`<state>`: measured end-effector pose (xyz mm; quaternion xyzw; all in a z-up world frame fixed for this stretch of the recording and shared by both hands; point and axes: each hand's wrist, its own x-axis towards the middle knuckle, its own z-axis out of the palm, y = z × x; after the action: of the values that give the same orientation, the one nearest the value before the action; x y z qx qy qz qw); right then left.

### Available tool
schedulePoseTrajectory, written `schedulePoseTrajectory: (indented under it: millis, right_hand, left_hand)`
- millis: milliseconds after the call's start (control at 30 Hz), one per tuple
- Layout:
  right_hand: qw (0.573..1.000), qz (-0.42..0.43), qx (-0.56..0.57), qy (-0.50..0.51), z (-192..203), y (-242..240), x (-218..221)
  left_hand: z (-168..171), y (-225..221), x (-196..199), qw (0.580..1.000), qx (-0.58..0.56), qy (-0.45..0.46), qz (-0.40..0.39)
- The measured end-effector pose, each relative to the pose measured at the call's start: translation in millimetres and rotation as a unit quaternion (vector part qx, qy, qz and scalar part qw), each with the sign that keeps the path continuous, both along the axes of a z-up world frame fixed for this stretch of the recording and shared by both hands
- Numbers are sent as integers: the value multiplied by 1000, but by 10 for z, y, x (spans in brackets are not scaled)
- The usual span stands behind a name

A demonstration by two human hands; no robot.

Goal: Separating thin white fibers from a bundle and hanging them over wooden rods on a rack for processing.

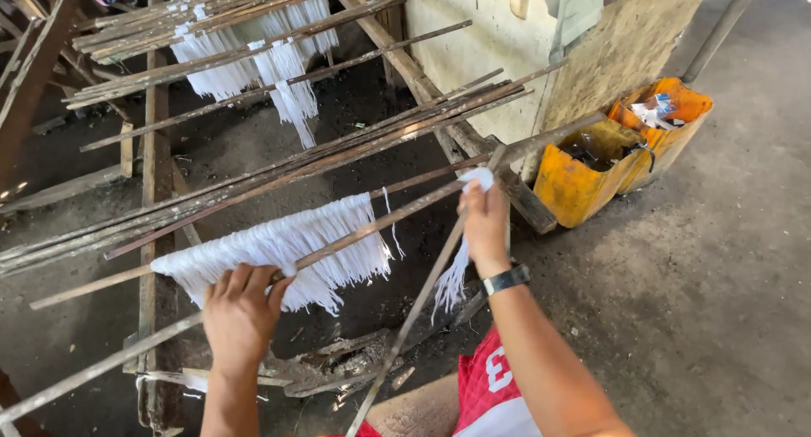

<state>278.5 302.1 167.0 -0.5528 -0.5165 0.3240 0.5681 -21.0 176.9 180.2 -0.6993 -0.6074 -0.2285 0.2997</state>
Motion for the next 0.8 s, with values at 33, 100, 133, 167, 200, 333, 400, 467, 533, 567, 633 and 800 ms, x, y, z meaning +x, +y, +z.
schedulePoseTrajectory:
  millis: [33,100,133,167,200,333,400,467,533,567,633,800]
  right_hand:
    - [997,-27,-25,71,96,47,96]
    - [987,-52,-52,143,412,86,315]
    - [980,-74,-63,175,635,79,438]
    - [972,-94,-70,206,880,92,557]
    - [972,-91,-70,207,844,271,772]
    - [945,-119,5,305,905,454,1339]
    - [935,-123,-1,332,926,297,1378]
    - [955,-111,-6,274,817,138,1340]
    - [956,-96,-12,276,721,-70,1102]
    - [955,-86,-16,282,667,-176,989]
    - [949,-41,4,314,366,-146,879]
    - [928,53,18,369,274,-158,605]
  left_hand:
    - [-25,-36,-78,1000,17,-2,17]
    - [-69,-119,-217,999,31,-2,35]
    - [-85,-169,-281,998,35,3,42]
    - [-95,-207,-346,998,43,7,50]
    - [-95,-219,-403,998,43,8,52]
    - [-88,-247,-435,998,36,-1,52]
    - [-68,-197,-352,998,30,-1,58]
    - [-60,-126,-243,999,18,28,42]
    - [-14,-154,-104,998,4,33,51]
    - [24,-154,-38,998,-8,42,56]
    - [167,-404,353,1000,9,7,24]
    - [-651,-1291,1061,788,-479,-386,-19]
